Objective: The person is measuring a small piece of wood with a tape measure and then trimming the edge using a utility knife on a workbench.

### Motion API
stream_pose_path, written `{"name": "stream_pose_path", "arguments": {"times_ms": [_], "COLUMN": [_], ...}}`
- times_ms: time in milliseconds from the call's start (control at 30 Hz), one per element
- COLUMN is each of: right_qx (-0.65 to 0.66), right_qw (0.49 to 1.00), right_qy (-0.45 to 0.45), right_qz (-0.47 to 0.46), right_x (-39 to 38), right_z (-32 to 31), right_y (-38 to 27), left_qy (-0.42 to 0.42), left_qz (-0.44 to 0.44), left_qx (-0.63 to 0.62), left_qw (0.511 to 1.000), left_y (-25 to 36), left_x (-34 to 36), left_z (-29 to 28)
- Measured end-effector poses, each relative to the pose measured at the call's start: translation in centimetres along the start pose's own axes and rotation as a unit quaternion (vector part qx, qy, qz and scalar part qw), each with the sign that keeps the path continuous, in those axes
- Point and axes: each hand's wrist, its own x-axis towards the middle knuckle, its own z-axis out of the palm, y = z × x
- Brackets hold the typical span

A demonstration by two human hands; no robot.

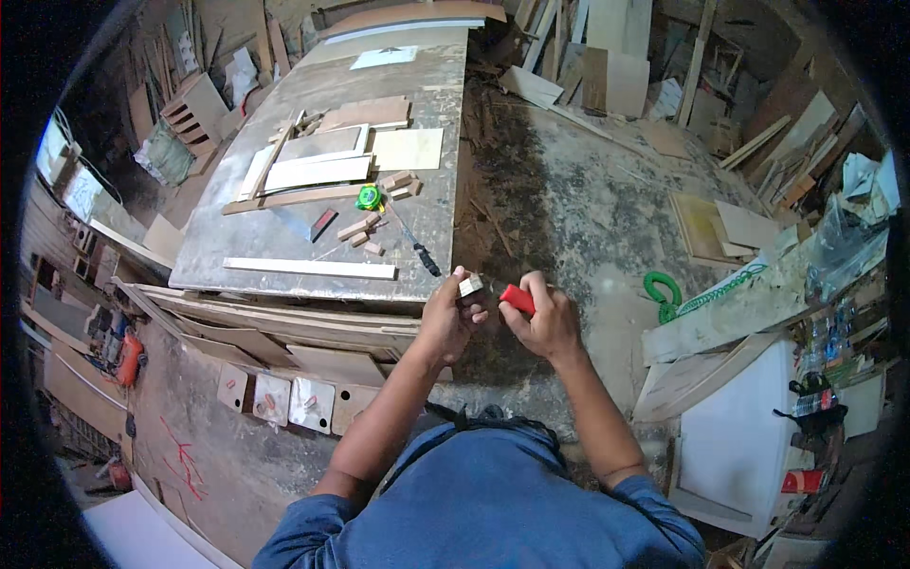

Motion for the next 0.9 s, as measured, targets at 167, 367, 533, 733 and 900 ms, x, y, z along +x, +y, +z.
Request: {"name": "stream_pose_path", "arguments": {"times_ms": [167,367,533,733,900], "right_qx": [0.148,0.577,0.624,0.707,0.719], "right_qw": [0.987,0.709,0.662,0.589,0.56], "right_qy": [-0.052,-0.205,-0.212,-0.197,-0.206], "right_qz": [0.046,0.349,0.357,0.339,0.355], "right_x": [-0.6,-1.1,-1.1,-1.5,-1.9], "right_z": [1.0,-0.4,-0.4,0.2,0.6], "right_y": [2.2,2.5,2.2,2.6,3.1], "left_qy": [-0.009,-0.003,-0.015,-0.038,0.017], "left_qz": [-0.013,-0.012,-0.012,-0.013,-0.012], "left_qx": [-0.022,-0.016,0.002,0.0,0.01], "left_qw": [1.0,1.0,1.0,0.999,1.0], "left_y": [0.4,0.5,0.3,0.1,0.2], "left_x": [0.3,0.3,0.4,0.5,-0.3], "left_z": [-0.2,-0.6,-1.0,-1.1,0.4]}}
